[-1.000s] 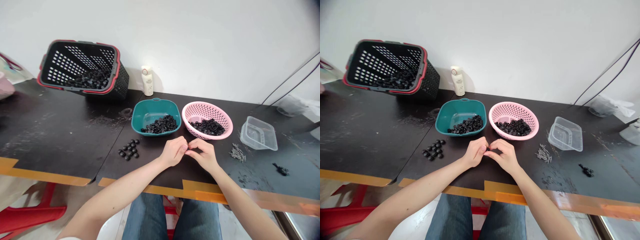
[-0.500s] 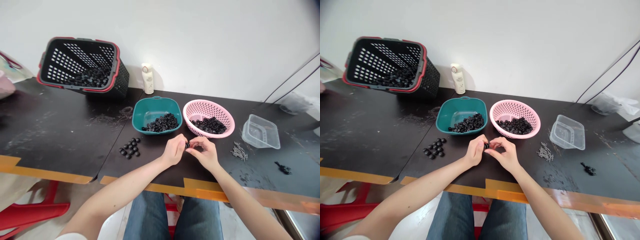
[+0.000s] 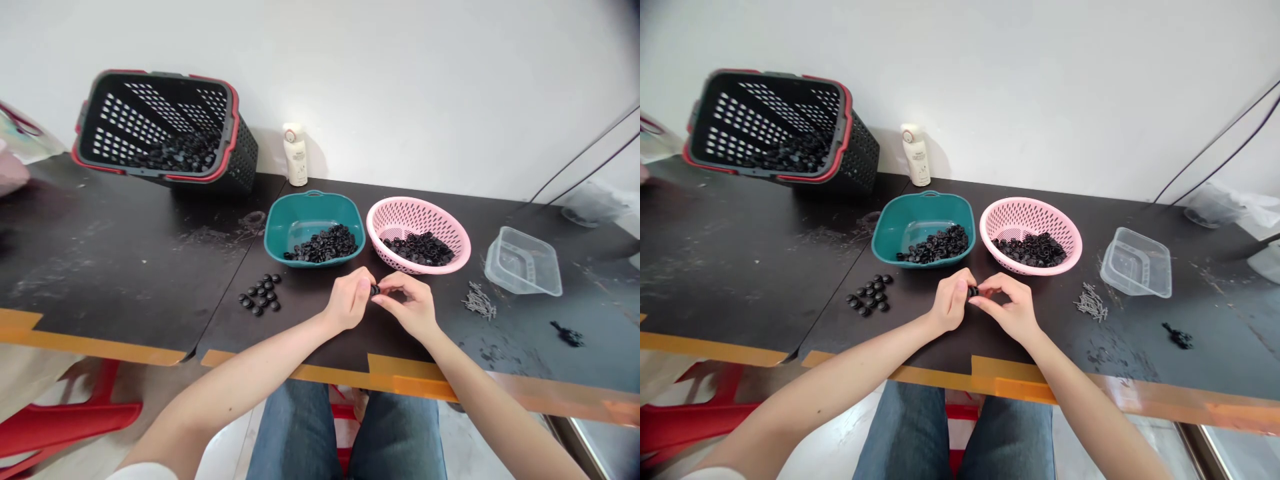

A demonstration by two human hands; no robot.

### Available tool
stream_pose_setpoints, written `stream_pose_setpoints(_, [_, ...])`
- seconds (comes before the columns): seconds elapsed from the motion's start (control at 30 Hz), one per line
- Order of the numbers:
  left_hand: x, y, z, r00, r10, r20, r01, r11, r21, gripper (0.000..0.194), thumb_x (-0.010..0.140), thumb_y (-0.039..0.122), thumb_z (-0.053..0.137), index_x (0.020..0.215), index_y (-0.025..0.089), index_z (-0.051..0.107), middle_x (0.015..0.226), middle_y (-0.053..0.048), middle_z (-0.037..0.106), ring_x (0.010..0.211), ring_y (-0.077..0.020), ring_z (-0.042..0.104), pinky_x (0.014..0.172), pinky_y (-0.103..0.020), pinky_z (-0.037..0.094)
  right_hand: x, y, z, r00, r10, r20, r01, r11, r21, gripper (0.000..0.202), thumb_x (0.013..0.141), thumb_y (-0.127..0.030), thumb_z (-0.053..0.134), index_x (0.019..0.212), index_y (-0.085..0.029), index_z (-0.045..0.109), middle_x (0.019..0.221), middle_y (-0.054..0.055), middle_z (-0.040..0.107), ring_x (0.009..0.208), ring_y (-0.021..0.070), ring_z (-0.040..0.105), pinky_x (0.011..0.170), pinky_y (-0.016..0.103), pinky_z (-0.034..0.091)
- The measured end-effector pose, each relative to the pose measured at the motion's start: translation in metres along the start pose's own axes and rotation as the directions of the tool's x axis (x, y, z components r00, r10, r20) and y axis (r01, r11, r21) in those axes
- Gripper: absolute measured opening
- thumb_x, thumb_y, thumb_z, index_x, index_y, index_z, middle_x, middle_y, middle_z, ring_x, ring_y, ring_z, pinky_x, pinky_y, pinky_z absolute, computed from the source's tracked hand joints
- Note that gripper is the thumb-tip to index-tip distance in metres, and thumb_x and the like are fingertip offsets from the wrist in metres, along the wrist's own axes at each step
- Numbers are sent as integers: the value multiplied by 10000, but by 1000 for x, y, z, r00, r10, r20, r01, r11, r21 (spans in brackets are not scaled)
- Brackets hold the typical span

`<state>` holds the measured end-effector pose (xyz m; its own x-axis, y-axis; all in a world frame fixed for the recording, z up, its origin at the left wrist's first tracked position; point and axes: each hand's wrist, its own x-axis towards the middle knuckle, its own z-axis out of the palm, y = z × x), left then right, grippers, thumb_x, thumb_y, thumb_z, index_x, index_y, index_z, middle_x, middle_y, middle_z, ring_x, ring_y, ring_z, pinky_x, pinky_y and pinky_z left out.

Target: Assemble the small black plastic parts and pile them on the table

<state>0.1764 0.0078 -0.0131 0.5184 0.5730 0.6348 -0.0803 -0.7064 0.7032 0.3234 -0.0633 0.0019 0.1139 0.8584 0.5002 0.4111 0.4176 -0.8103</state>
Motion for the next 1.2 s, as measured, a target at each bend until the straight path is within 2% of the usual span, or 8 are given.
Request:
stream_pose_setpoints(0.13, [1,1,0,1000,-15,14,14,998,61,375,991,338,215,773,171,470,718,-15,461,648,-129,452,594,-266,350,1,2,1,990,132,41,-136,980,144,225,692,-207,793,877,-232,666,787,4,671,683,145,635,665,273,537])
stream_pose_setpoints(0.27, [3,1,-1,999,-32,32,30,997,70,356,990,335,242,766,174,466,720,-12,467,652,-127,461,594,-259,356,3,3,4,936,346,64,-346,871,349,187,688,-279,798,817,-219,678,741,-2,675,659,136,641,648,262,557])
stream_pose_setpoints(0.37, [4,1,-3,998,-62,33,58,994,91,343,989,329,267,746,175,455,720,-7,467,652,-122,464,600,-254,363,4,2,6,906,413,90,-411,814,411,227,677,-303,805,857,-212,701,768,7,694,674,143,655,695,296,579])
stream_pose_setpoints(0.53, [4,0,-3,998,-53,24,50,992,115,326,986,324,270,786,174,479,745,-14,490,657,-121,486,598,-247,394,4,4,5,892,450,44,-412,770,487,266,690,-307,794,929,-215,722,800,17,717,678,156,682,721,326,592])
stream_pose_setpoints(0.67, [4,2,-2,1000,-18,-9,19,993,120,235,950,350,405,1051,172,518,909,-41,551,688,-110,546,631,-244,467,8,7,0,883,470,-15,-363,701,614,218,693,-318,788,881,-233,718,767,-5,720,661,152,695,696,317,602])
stream_pose_setpoints(0.77, [4,4,0,999,34,-16,-31,986,162,326,916,372,500,1192,198,506,1041,-61,568,703,-97,587,650,-243,513,9,6,-2,889,457,-4,-349,683,642,196,697,-344,781,846,-250,696,769,-13,724,680,160,700,675,329,609])
stream_pose_setpoints(0.93, [5,3,1,991,108,-79,-87,970,229,231,917,313,524,1110,195,573,982,-38,602,695,-84,606,648,-216,520,8,6,-2,884,468,11,-365,675,641,198,676,-335,798,807,-231,692,715,-14,716,614,159,693,631,324,611])
stream_pose_setpoints(1.2, [5,2,1,992,103,-70,-83,967,240,189,900,321,558,1005,165,573,884,-37,600,723,-112,582,627,-221,491,6,7,1,885,466,15,-376,694,614,183,722,-327,773,856,-221,705,691,-19,698,605,133,689,578,252,610])
